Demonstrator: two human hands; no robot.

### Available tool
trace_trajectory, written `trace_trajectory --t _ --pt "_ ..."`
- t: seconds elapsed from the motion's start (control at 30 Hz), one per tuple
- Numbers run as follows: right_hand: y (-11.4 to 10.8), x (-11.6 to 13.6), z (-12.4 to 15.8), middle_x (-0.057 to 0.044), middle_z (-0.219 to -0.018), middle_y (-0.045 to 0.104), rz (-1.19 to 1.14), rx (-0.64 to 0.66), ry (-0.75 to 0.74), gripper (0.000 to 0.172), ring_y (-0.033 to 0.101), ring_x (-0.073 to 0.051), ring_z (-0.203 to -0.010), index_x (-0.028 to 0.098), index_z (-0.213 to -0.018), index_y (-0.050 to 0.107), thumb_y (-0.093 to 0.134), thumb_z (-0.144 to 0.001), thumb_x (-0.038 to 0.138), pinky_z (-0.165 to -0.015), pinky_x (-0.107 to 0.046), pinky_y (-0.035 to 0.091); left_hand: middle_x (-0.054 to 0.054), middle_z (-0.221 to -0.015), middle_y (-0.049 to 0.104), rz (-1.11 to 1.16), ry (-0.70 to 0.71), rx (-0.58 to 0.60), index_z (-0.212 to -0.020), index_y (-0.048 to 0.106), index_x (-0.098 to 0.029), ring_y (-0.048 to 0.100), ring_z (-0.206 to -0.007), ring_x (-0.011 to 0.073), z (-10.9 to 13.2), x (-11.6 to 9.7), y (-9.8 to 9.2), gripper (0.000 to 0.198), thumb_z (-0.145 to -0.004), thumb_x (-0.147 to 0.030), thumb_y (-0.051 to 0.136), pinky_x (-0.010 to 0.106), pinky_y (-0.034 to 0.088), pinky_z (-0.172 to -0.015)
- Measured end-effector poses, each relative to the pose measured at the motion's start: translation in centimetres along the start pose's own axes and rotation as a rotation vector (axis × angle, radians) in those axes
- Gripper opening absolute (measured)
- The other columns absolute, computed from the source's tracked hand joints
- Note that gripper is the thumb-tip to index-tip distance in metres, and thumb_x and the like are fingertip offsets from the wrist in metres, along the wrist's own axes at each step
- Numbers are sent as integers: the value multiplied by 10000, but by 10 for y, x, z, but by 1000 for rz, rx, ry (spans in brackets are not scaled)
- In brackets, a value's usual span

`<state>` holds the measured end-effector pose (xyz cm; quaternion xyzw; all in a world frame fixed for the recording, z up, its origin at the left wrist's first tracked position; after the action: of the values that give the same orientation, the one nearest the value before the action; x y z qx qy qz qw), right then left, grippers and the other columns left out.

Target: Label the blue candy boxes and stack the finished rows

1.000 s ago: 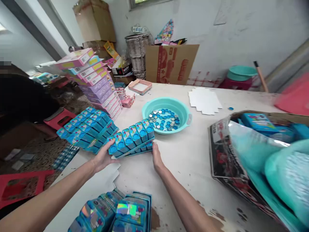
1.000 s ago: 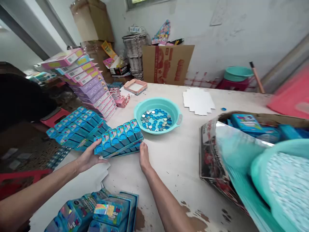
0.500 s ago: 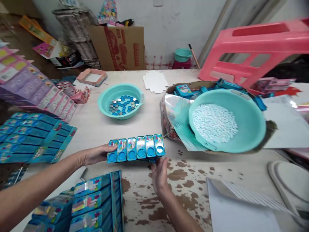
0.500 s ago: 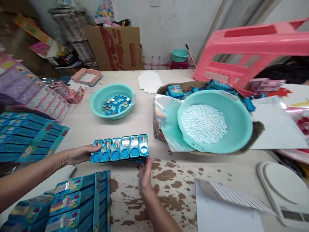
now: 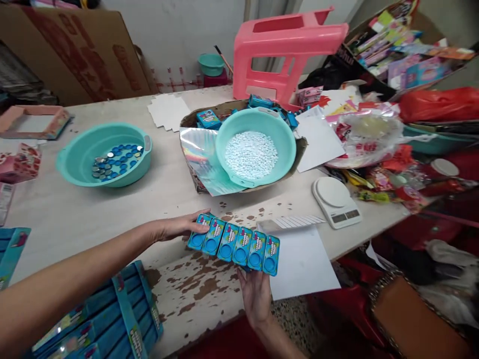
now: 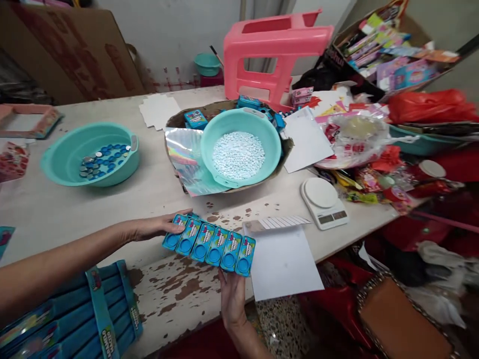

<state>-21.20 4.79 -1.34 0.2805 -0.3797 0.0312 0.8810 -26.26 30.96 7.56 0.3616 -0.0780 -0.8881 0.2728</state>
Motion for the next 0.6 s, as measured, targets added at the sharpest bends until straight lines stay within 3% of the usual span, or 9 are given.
trace_trajectory --t 0.13,0.23,0.3,0.4,0.5,0.6 --pt "-22 -4 18 68 -1419 370 8 -13 34 525 361 -193 -1297 447 -1290 399 225 -842 659 -1020 -496 357 107 -1176 618 -15 57 61 -1213 547 -224 547 -1101 340 -33 -15 30 698 -556 -229 781 462 413 -947" --pt "-38 -1 25 49 -1429 358 50 4 87 527 341 -202 -1310 417 -1283 423 284 -834 653 -1022 -496 349 120 -1093 659 0 136 36 -1095 623 -184 552 -1086 349 -43 -14 35 539 -598 -340 757 465 405 -947" --pt "-49 16 24 32 -1426 368 107 -27 57 525 345 -207 -1309 395 -1311 393 340 -839 618 -1027 -494 337 124 -1144 635 58 196 -64 -1065 636 -176 497 -1157 354 -40 -3 33 499 -648 -442 704 464 368 -982" --pt "-55 60 11 -2 -1388 429 216 -122 -94 556 382 -210 -1285 333 -1338 376 379 -844 588 -1052 -470 302 98 -1348 479 226 342 -406 -1185 560 -217 313 -1315 314 -22 29 33 578 -723 -563 585 447 249 -1071" --pt "-40 89 -8 -58 -1286 540 287 -46 -101 653 440 -236 -1242 239 -1303 454 307 -828 663 -1042 -462 314 2 -1501 212 404 514 -692 -1352 351 -311 113 -1390 236 -5 67 55 661 -789 -653 403 421 157 -1117" --pt "-18 90 -15 -81 -1219 592 296 137 8 750 486 -265 -1199 202 -1276 495 211 -810 717 -994 -486 370 -55 -1524 74 545 511 -629 -1419 153 -351 16 -1399 200 -11 85 91 736 -790 -691 328 390 135 -1134"
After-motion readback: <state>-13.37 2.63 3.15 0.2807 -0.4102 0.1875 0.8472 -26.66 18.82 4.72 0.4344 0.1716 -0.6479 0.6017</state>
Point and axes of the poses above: each hand's wrist, its own z-axis away from the middle knuckle, its own y-axis out of the palm, x = y × z, the point moved 3 cm from there along -z, towards the middle knuckle
